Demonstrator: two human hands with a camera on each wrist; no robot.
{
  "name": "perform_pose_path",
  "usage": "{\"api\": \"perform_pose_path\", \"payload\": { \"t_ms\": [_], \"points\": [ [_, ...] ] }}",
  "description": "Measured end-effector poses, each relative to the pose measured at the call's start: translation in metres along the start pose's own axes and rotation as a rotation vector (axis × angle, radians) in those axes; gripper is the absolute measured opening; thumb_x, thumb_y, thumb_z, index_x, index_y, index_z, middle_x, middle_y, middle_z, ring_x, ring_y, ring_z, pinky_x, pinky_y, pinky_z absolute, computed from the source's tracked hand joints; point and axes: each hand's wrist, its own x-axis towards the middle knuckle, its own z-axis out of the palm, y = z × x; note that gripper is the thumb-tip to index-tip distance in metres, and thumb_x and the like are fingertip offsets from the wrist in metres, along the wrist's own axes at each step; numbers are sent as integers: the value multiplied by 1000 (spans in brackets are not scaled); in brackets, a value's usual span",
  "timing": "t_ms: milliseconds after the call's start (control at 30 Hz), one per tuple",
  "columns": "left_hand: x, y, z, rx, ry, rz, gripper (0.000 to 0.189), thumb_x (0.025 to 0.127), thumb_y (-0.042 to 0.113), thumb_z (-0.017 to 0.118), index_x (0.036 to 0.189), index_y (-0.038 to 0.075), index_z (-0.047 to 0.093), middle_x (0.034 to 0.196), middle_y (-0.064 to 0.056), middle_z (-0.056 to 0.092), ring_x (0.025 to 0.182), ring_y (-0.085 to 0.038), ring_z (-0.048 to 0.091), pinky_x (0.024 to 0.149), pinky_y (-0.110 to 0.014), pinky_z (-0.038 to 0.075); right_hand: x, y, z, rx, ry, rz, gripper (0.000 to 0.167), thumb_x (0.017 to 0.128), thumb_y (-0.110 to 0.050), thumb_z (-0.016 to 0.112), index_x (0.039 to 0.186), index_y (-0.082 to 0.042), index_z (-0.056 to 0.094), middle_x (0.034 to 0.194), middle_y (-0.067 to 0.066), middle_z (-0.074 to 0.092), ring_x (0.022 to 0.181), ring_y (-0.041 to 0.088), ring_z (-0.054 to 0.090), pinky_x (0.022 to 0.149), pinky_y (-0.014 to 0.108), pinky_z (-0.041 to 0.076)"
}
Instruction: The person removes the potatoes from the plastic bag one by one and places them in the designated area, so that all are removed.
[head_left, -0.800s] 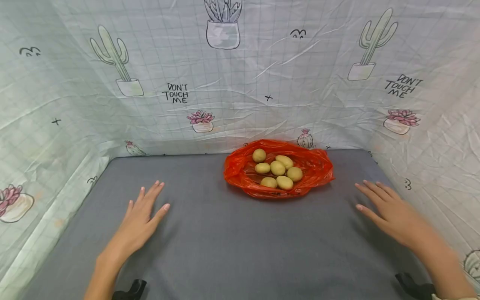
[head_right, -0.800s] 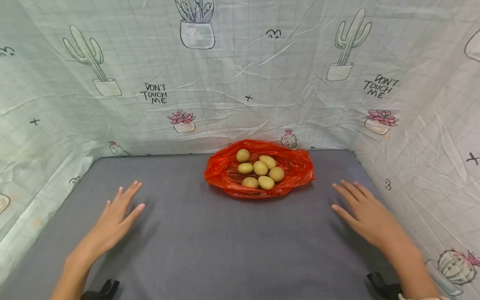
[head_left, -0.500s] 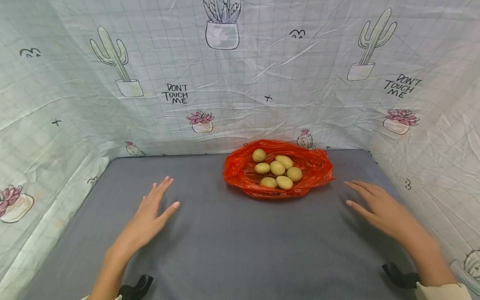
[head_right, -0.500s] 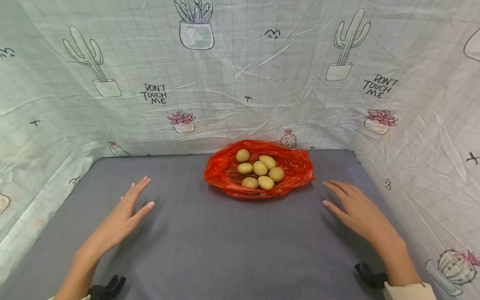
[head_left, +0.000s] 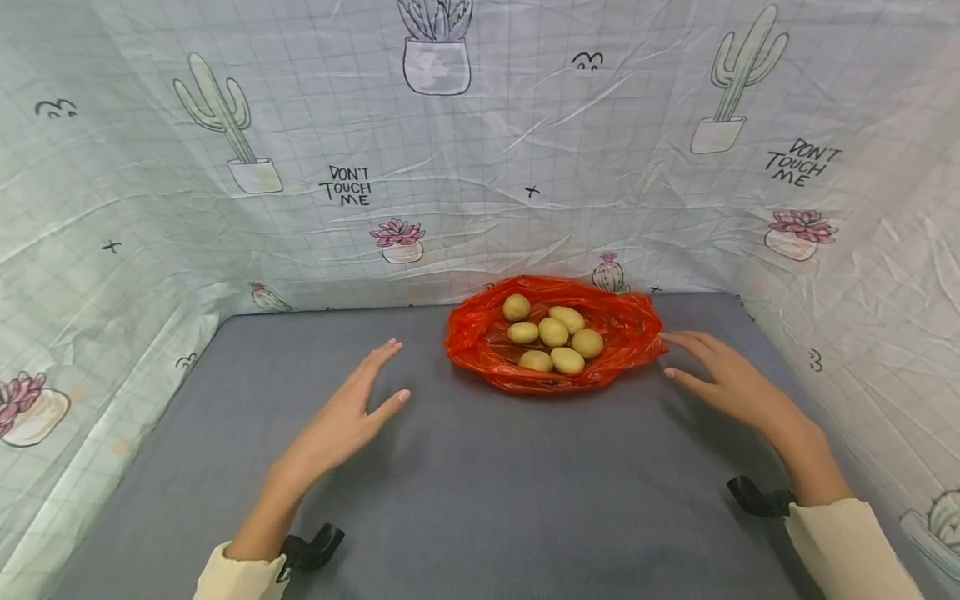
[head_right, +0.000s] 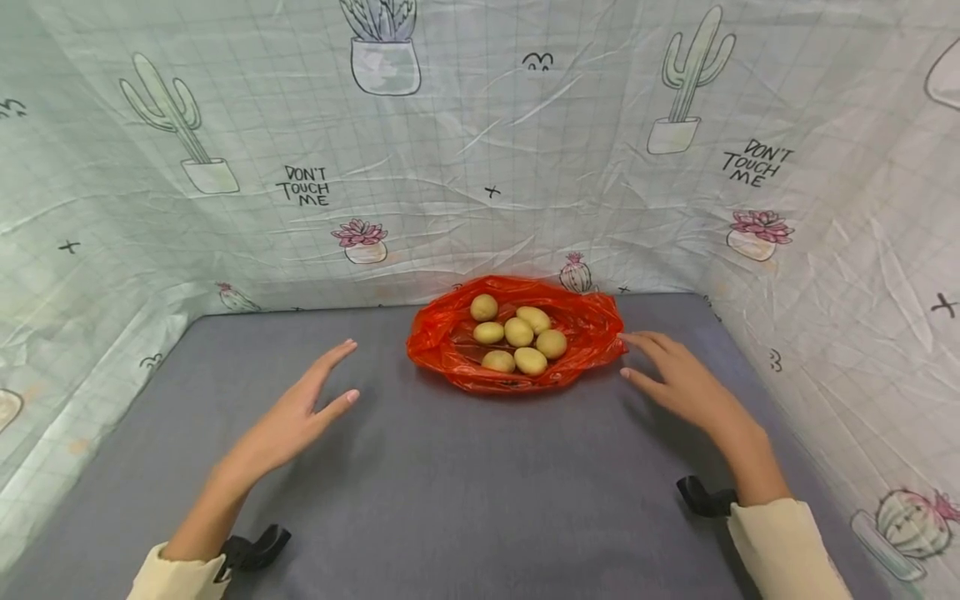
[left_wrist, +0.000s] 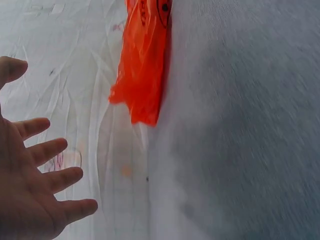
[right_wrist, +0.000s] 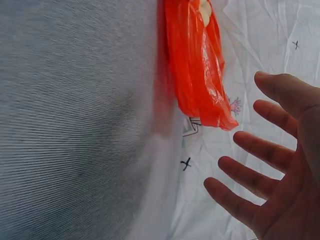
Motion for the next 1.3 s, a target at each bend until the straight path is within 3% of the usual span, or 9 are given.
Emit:
{"api": "perform_pose_path", "payload": {
  "t_ms": [267, 533, 833, 1067, 1300],
  "points": [
    [20, 20, 13, -67, 15, 53, 68, 100, 40, 63, 159, 28, 32, 164, -2, 31, 150, -29, 31, 116, -62, 29, 33, 20, -8, 174, -31, 18, 53, 97, -19, 71, 144, -3, 53, 144, 25, 50, 125, 51, 50, 91, 67, 49],
    [41, 40, 17, -114, 40, 115, 60, 98, 28, 68, 153, 19, 44, 155, -3, 46, 140, -28, 46, 111, -54, 41, 65, 40, -17, 423, -206, 107, 52, 99, -21, 68, 147, -8, 52, 154, 16, 45, 138, 44, 44, 108, 65, 36],
    [59, 55, 17, -163, 17, 171, 55, 96, 18, 69, 148, 13, 48, 146, -6, 52, 131, -33, 54, 105, -52, 47, 85, 51, -24, 429, -352, 159, 52, 99, -29, 68, 146, -10, 54, 154, 18, 44, 139, 42, 42, 108, 62, 36],
    [67, 62, 15, -154, -12, 184, 52, 96, 15, 68, 145, 16, 51, 143, -4, 54, 126, -32, 56, 101, -50, 50, 96, 61, -19, 515, -406, 190, 53, 99, -25, 67, 147, -10, 52, 153, 17, 45, 132, 36, 49, 97, 36, 52],
    [76, 66, 13, -163, -33, 201, 47, 98, 16, 66, 143, 19, 53, 143, -2, 55, 117, -25, 62, 95, -46, 54, 99, 68, -18, 482, -421, 194, 52, 98, -25, 69, 145, -7, 54, 150, 20, 47, 132, 36, 48, 96, 38, 52]
  ]
}}
